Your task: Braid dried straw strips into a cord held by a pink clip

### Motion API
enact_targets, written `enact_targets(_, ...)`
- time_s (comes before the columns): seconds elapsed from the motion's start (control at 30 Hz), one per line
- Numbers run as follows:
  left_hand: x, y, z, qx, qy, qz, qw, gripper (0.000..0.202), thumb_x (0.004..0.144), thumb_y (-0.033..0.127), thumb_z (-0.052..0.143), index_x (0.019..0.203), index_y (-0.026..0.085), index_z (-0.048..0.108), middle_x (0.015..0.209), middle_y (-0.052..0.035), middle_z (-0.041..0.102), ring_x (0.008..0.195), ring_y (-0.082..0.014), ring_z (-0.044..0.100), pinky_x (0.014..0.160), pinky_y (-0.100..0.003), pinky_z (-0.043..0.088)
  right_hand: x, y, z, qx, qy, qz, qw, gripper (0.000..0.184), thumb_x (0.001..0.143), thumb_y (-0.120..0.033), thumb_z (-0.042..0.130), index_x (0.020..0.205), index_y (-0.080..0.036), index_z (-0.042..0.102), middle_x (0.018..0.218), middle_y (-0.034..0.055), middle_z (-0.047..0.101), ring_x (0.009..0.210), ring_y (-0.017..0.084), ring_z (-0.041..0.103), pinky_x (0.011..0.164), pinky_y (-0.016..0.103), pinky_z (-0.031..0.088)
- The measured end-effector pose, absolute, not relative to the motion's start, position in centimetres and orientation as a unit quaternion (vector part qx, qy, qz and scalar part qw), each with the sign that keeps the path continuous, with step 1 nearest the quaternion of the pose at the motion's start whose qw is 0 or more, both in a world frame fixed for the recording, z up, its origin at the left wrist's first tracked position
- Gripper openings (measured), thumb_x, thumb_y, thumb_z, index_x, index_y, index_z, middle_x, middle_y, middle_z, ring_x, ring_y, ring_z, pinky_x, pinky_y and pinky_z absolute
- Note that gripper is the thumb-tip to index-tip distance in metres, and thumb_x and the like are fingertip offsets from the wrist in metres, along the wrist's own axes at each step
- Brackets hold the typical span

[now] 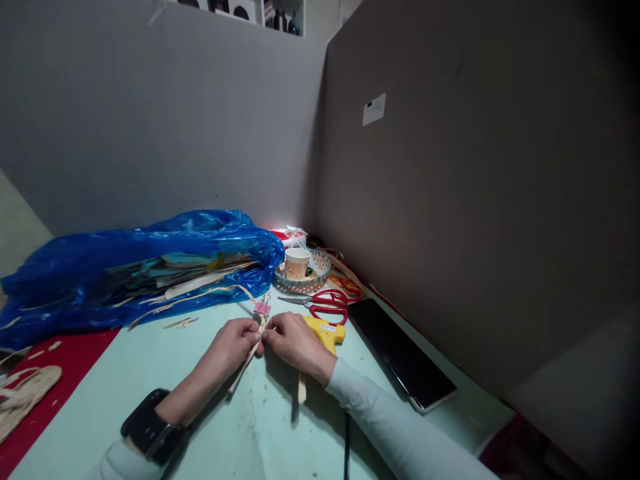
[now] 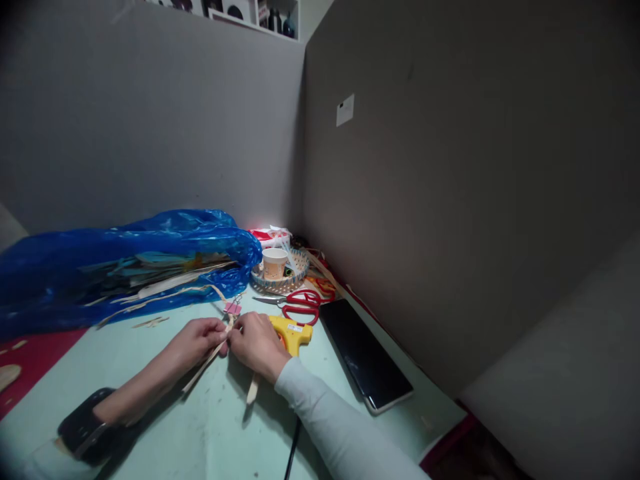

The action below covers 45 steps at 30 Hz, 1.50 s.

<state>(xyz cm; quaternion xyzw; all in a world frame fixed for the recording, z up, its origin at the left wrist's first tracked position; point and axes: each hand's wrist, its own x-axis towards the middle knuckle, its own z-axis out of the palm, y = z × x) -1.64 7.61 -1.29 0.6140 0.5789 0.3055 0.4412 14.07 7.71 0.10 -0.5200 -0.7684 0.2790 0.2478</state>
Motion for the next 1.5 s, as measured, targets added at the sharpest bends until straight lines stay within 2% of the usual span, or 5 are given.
enact_targets(0.33, -1.4, 7.0, -1.3, 0.607, 0.581, 0.333, 0.428, 0.022, 0.062, 0.043, 0.056, 0.059, 0.023, 0.05, 0.04, 0.0024, 0.058, 0.038, -0.0126, 0.04, 0.046, -0.024, 0.029, 13.9, 7.5, 0.4, -0.543, -0.759, 0.269, 0.236, 0.024, 0.08, -0.021, 0.05, 0.079, -0.014, 0.073, 0.076, 0.0075, 0.072, 0.072, 0.016, 0.06, 0.059, 0.025, 0.032)
enact_targets(0.73, 0.3, 3.9, 1.3, 0.674, 0.642, 0.311, 0.19, 0.02, 0.076, 0.03, 0.051, 0.066, 0.021, 0.066, 0.072, -0.0062, 0.072, 0.072, -0.0261, 0.062, 0.068, -0.032, 0.04, 14.0, 6.4, 0.5, -0.556, -0.777, 0.216, 0.202, 0.026, 0.088, -0.026, 0.047, 0.095, -0.011, 0.066, 0.093, 0.0179, 0.068, 0.089, 0.027, 0.058, 0.067, 0.032, 0.034)
enact_targets(1.0, 2.1, 1.4, -0.6, 0.751, 0.604, 0.245, 0.105, 0.029, 0.084, 0.023, 0.04, 0.071, 0.019, 0.065, 0.071, -0.0095, 0.062, 0.065, -0.025, 0.06, 0.064, -0.034, 0.039, 14.4, 7.2, 0.6, -0.537, -0.77, 0.261, 0.224, 0.021, 0.081, -0.015, 0.048, 0.077, -0.012, 0.069, 0.08, 0.0107, 0.07, 0.076, 0.018, 0.058, 0.064, 0.027, 0.032)
enact_targets(1.2, 2.3, 1.2, -0.9, 0.763, 0.594, 0.23, 0.109, 0.032, 0.085, 0.018, 0.036, 0.082, 0.018, 0.067, 0.077, -0.0105, 0.061, 0.067, -0.0254, 0.06, 0.065, -0.036, 0.04, 14.7, 7.7, 0.4, -0.515, -0.765, 0.3, 0.243, 0.02, 0.078, -0.018, 0.052, 0.066, -0.013, 0.067, 0.064, 0.0038, 0.064, 0.061, 0.012, 0.05, 0.055, 0.024, 0.028)
enact_targets(1.5, 0.1, 3.3, 1.3, 0.675, 0.637, 0.315, 0.2, 0.022, 0.08, 0.032, 0.048, 0.064, 0.022, 0.058, 0.081, -0.0087, 0.062, 0.083, -0.028, 0.056, 0.08, -0.039, 0.036, 14.5, 8.1, 0.0, -0.514, -0.734, 0.357, 0.265, 0.014, 0.074, -0.014, 0.056, 0.066, -0.012, 0.068, 0.06, 0.0017, 0.062, 0.059, 0.011, 0.05, 0.052, 0.021, 0.03)
